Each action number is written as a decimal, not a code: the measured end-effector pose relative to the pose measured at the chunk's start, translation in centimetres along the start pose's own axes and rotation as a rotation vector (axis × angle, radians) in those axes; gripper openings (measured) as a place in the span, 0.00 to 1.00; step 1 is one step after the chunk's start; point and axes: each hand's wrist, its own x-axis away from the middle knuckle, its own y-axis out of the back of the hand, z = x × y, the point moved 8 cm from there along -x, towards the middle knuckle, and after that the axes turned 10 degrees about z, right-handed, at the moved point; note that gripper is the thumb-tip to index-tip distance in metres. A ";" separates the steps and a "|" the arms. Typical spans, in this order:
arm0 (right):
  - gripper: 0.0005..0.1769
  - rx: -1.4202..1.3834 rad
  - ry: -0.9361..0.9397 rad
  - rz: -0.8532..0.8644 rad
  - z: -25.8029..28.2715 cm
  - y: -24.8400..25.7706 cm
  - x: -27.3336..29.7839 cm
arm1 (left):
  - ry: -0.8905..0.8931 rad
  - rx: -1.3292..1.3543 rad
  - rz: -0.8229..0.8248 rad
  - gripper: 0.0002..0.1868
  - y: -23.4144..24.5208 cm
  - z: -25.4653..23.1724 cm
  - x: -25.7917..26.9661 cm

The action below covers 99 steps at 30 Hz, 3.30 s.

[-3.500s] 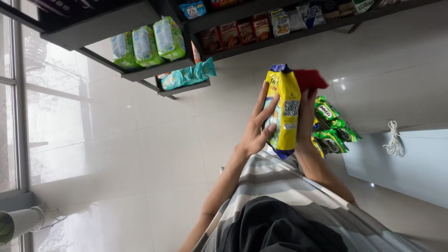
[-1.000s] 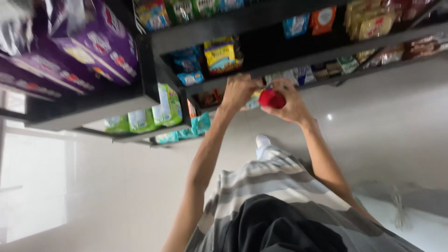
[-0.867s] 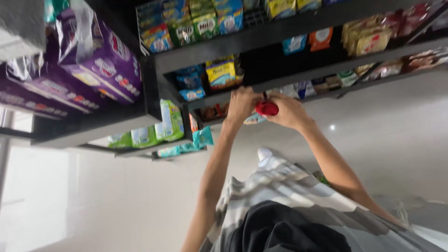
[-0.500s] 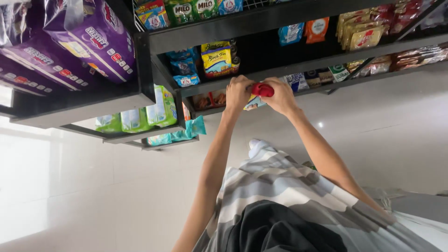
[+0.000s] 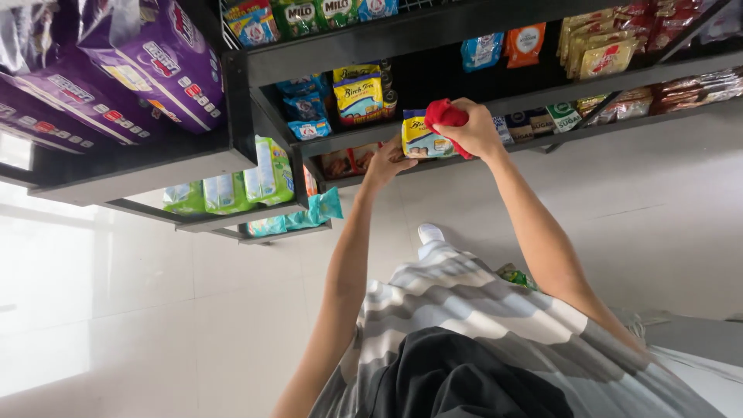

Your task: Wiping food packages with a cloth and organizing them on the grocery shelves.

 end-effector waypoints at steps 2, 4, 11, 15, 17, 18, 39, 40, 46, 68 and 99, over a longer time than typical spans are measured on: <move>0.25 -0.052 -0.026 0.024 0.8 0.5 -0.4 | 0.056 0.011 -0.102 0.37 0.0 -1.5 -0.4; 0.26 -0.099 -0.058 0.045 0.7 1.1 -0.5 | 0.114 0.029 -0.198 0.33 0.0 -2.4 -0.9; 0.37 -0.383 -0.147 -0.061 -5.0 1.2 0.6 | 0.274 -0.024 -0.351 0.18 2.0 -0.3 -3.2; 0.45 -0.338 -0.455 0.196 -11.6 -2.9 -0.6 | 0.363 -0.260 -0.428 0.14 3.4 0.7 -6.1; 0.50 -0.326 -0.318 0.152 -15.7 -4.2 -3.1 | 0.285 -0.269 -0.457 0.14 4.4 1.2 -9.1; 0.55 -0.322 -0.196 0.123 -17.8 -5.0 -4.4 | 0.228 -0.273 -0.488 0.14 5.1 1.7 -10.3; 0.57 -0.128 -0.469 0.056 -28.5 -8.8 -10.2 | 0.211 -0.531 -0.775 0.25 7.9 14.8 -13.8; 0.57 -0.131 -0.468 0.052 -29.8 -9.4 -10.6 | 0.209 -0.534 -0.772 0.25 8.0 14.6 -13.9; 0.57 -0.097 -0.374 0.048 -33.0 -11.0 -10.2 | 0.272 -0.530 -0.749 0.30 7.5 14.2 -13.8; 0.54 0.063 -0.293 0.087 -50.0 -15.4 -26.3 | 0.071 -0.591 -0.528 0.59 18.2 38.2 -29.6; 0.62 0.076 -0.241 0.055 -30.7 -12.1 -9.1 | 0.218 -0.611 -0.417 0.47 6.1 21.1 -15.3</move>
